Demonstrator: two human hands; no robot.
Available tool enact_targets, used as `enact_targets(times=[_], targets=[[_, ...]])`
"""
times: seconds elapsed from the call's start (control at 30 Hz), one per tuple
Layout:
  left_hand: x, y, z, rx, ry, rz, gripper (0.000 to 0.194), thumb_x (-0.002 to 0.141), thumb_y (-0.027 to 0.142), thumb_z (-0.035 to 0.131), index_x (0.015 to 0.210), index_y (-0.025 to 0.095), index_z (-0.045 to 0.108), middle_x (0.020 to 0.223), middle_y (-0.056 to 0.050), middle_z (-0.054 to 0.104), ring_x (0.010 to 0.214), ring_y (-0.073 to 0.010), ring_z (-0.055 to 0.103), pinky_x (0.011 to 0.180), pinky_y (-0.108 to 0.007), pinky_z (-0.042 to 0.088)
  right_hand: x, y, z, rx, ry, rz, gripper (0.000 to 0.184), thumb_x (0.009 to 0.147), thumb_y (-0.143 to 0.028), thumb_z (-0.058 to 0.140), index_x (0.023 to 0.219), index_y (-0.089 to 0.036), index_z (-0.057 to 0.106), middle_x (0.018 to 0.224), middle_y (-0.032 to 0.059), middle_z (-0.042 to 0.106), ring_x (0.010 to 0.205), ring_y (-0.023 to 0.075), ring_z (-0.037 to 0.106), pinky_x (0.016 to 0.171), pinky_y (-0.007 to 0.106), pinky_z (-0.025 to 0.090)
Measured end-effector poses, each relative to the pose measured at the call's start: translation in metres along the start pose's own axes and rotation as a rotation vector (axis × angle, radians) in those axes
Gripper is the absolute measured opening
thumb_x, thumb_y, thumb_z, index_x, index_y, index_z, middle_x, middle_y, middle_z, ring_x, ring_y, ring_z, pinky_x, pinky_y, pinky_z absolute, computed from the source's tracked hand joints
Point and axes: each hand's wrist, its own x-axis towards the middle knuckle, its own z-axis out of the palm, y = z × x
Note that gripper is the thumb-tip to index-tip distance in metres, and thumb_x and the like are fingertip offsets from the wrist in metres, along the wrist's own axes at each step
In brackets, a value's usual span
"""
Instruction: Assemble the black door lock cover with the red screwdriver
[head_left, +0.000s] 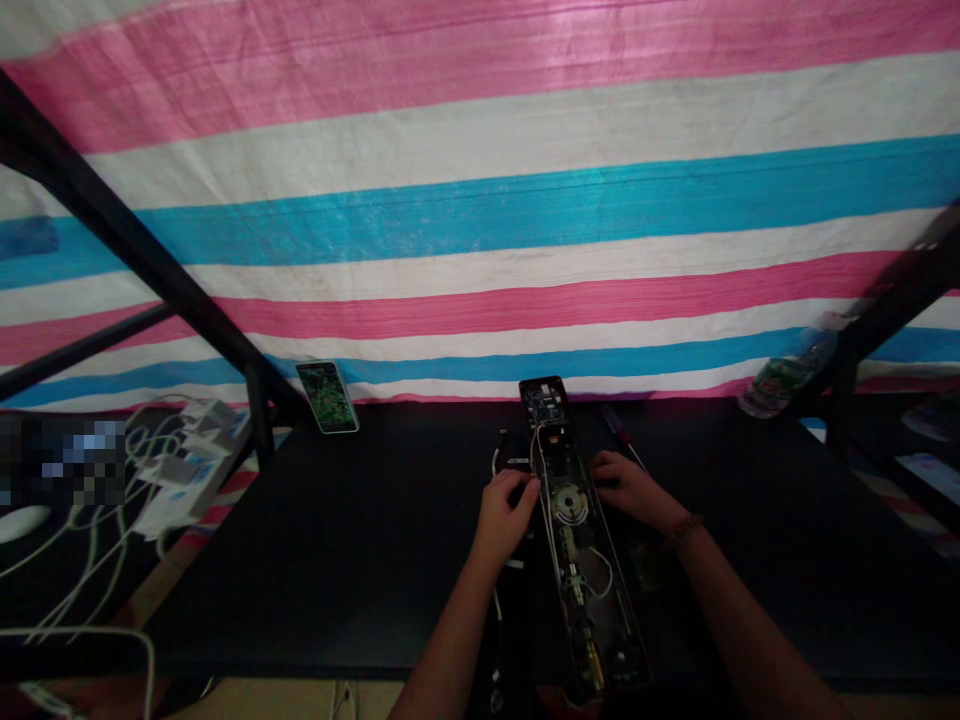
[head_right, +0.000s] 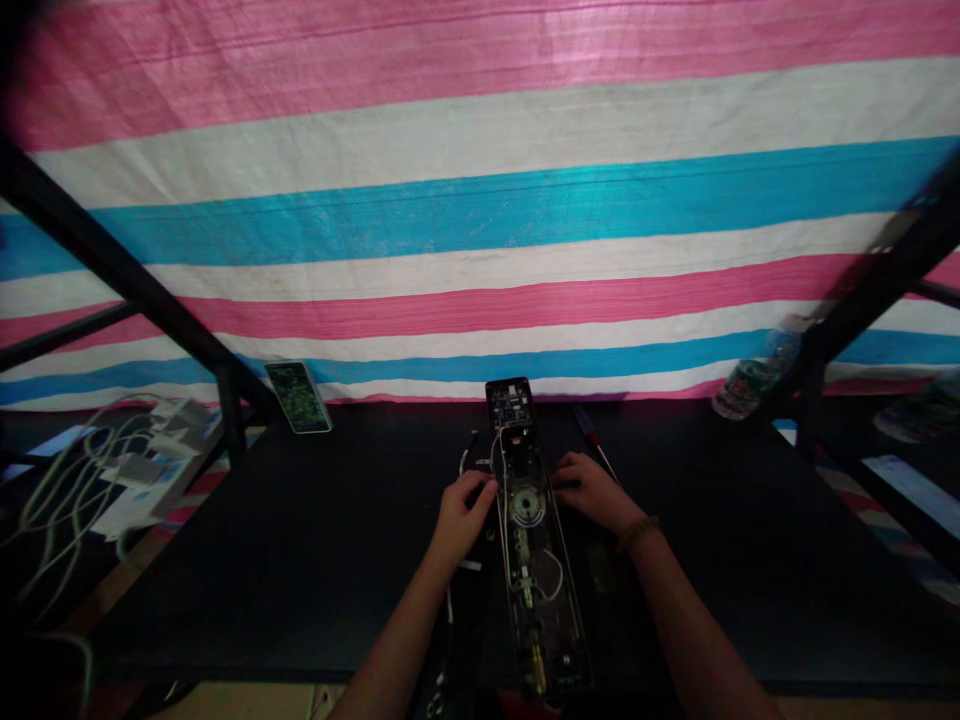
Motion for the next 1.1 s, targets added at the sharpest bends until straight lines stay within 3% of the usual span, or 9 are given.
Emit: enact_targets(times=[0.3,0.53,1.1], targets=[[0.0,0.002,-0.001,-0.001,-0.031,-0.047,0.026,0.093,0.036,0.056,0.081,0.019,0.072,0.084,-0.006,0.074,0.083,-0.0215,0.067,0.079,-0.032,0.05,-0.003,-0.01,0.0,-0.071,0.008,-0.001,0.013,0.083,-0.02,0.067,0.085,-0.025,0.079,0.094,0.0066,0.066,0.094,0.0238,0.058,0.087,0.036,0.048],[0.0,0.001,-0.001,-0.007,-0.04,-0.042,0.026,0.093,0.035,0.056,0.081,0.019,0.071,0.084,-0.006,0.073,0.083,-0.0213,0.067,0.079,-0.032,0.049,-0.006,-0.007,-0.003,0.051,-0.047,0.047,0.014,0.082,-0.03,0.072,0.091,-0.023,0.08,0.096,0.0064,0.066,0.093,0.0233,0.063,0.085,0.034,0.05],[0.001,0.003,-0.002,0.008,-0.047,-0.065,0.026,0.093,0.037,0.054,0.083,0.018,0.07,0.085,-0.007,0.073,0.085,-0.0233,0.067,0.079,-0.034,0.048,-0.001,-0.006,-0.001,0.027,-0.086,0.068,0.012,0.083,-0.021,0.066,0.083,-0.02,0.078,0.091,0.0052,0.064,0.086,0.0197,0.062,0.079,0.03,0.05]])
